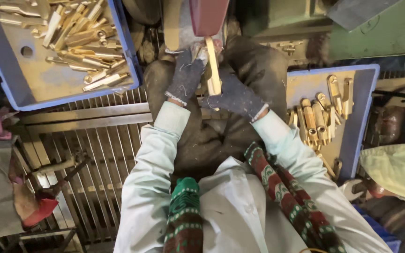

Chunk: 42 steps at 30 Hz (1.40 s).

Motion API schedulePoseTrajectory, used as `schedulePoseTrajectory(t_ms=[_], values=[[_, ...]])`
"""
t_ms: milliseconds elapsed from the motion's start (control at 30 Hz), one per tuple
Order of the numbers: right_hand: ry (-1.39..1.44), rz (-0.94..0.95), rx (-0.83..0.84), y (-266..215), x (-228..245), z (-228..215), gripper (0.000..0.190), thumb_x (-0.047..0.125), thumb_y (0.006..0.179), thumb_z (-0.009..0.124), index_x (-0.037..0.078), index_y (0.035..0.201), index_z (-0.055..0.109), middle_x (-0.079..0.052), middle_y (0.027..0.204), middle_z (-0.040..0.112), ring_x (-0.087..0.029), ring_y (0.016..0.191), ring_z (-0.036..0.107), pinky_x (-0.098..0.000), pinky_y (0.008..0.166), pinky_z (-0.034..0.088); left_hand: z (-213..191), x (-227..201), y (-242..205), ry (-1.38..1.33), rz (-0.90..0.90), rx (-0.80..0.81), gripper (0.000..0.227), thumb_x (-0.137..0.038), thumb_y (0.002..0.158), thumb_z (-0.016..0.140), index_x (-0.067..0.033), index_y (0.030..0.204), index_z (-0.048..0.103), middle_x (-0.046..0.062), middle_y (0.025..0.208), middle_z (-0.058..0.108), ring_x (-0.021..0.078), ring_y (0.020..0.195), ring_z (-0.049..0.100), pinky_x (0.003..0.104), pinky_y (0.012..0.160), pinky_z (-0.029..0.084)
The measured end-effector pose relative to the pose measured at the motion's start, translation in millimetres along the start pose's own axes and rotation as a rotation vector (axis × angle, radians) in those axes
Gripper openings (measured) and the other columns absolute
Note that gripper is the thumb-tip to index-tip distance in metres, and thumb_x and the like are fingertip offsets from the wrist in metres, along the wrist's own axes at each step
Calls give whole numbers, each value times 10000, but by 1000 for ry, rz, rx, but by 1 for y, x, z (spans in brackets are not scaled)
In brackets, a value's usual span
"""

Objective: The person repeatedly picks up brass-colored metal parts from a blue bin and rubs them against a moving belt sander. They handle the parts one at a time, rotating them to polish different surfaces before placing them into a second bin.

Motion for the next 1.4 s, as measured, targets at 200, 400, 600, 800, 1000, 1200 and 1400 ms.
schedulePoseTrajectory(t_ms=[200, 400, 600, 800, 1000, 1200, 1400], values=[[362, 88, 85, 8, 19, 4, 263, 198, 876, 784, -17, 1011, 712, -63, 812, 704, -125, 717, 647, -280, 639, 515, -2, 79, 0, -274, -174, -159, 369, -300, 1047, 583, 30, 1196, 650, 98, 993, 700, 180, 847, 690, 332, 724, 590], [463, 302, -10, 37, 12, -13, 264, 224, 846, 752, 2, 988, 734, -21, 839, 730, -101, 702, 650, -252, 608, 530, -12, 137, 22, -247, -152, -312, 373, -249, 1032, 619, 3, 1306, 605, 120, 1062, 652, 216, 901, 662, 354, 749, 583], [612, 186, -30, 37, 17, -16, 386, 255, 908, 761, -54, 1131, 703, -81, 927, 721, -150, 808, 676, -277, 680, 539, 4, 104, 11, -780, -401, -289, 427, -289, 1006, 599, 8, 1309, 554, 147, 1056, 684, 265, 900, 707, 404, 743, 607], [-225, -187, 55, -41, 55, 10, 664, 289, 744, 857, 7, 1274, 575, -169, 1074, 673, -276, 926, 680, -397, 794, 563, 14, -30, -64, -689, -72, 119, 467, -359, 1085, 603, 32, 1336, 548, 115, 1074, 676, 217, 916, 694, 365, 804, 578], [-321, -264, -175, -86, 37, 3, 595, 231, 833, 845, 36, 1312, 553, -176, 1230, 651, -336, 1042, 680, -429, 869, 555, -66, -45, -99, -1099, 151, 147, 482, -440, 1230, 557, 40, 1272, 578, 96, 938, 678, 180, 746, 676, 310, 692, 531], [495, 68, -991, -207, -169, -169, 237, 28, 930, 710, 110, 1104, 570, -62, 916, 682, -152, 655, 629, -290, 579, 542, -252, -44, -116, -583, 151, -652, 576, -378, 1050, 432, 23, 1458, 496, 227, 1357, 675, 347, 1238, 734, 515, 1103, 589], [-574, 451, -804, -259, -296, -119, 413, 373, 954, 781, 95, 1203, 604, -175, 967, 652, -446, 904, 661, -532, 746, 530, -249, -6, -102, -607, -28, -749, 560, -398, 1101, 426, -16, 1507, 474, 199, 1364, 648, 308, 1220, 692, 486, 1084, 568]])
Point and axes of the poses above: each hand's wrist, its own y-axis towards the middle knuckle, its own z-axis out of the palm, x = y × z, the point moved 9 cm from there along y, towards the middle knuckle
